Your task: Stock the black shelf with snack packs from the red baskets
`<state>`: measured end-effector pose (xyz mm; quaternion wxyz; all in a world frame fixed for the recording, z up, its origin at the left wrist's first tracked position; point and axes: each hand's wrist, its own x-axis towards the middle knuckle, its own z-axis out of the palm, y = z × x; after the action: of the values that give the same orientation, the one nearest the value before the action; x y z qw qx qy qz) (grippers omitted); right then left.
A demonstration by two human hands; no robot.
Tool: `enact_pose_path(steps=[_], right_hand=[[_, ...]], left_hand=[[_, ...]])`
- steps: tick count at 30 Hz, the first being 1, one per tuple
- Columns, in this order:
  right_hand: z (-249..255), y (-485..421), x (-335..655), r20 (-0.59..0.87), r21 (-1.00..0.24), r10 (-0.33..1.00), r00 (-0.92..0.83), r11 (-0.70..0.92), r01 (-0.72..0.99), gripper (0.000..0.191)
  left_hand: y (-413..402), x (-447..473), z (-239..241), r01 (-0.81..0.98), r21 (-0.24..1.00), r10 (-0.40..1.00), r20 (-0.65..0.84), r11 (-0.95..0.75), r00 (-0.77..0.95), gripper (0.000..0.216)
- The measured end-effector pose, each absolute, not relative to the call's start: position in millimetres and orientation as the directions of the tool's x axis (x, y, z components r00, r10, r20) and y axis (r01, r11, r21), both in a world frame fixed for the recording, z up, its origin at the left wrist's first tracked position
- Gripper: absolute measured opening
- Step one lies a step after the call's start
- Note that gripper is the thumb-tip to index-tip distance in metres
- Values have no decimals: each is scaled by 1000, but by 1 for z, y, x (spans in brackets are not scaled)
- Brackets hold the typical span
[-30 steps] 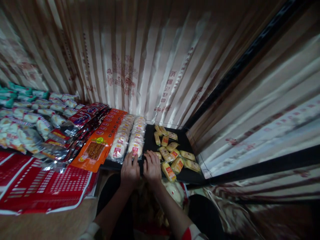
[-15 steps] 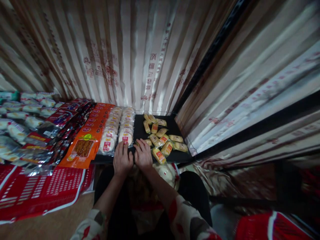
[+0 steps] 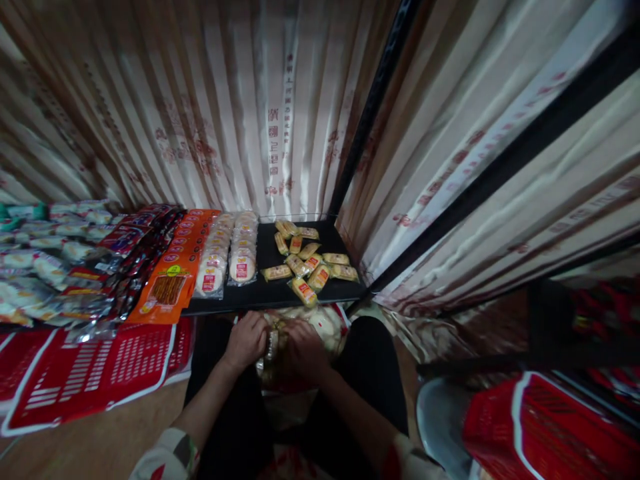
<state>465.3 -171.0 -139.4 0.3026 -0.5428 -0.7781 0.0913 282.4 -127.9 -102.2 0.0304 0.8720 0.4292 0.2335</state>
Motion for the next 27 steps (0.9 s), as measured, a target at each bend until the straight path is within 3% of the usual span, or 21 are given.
enact_pose_path(steps=[4,7,13,17,22,27], right_hand=[[-142,-167,489,164,-343,974,154,-90,935,36],[-136,-150,498,33,-268,966,255,-237,934,46],[-121,-119,504,-175,-253,967,187,-228,940,55],[-123,-101,501,-294,-274,942,165,-249,929,59],[-139,-85,499,-273,-304,954,123,-206,930,48],[-155,-88,496,-142,-338,989,34,-81,938,37]], left_hand=[[-132,293,-114,721,247,756,88,-647,648,25],[-129,298,-122,810,255,836,-7,-529,549,42],[-124,301,-126,898,221,896,-150,-380,417,58],[-120,305,-120,918,233,916,-170,-321,363,53],[-110,313,-119,920,286,908,-242,-269,341,51],[-101,316,-129,902,306,880,-273,-303,388,51]])
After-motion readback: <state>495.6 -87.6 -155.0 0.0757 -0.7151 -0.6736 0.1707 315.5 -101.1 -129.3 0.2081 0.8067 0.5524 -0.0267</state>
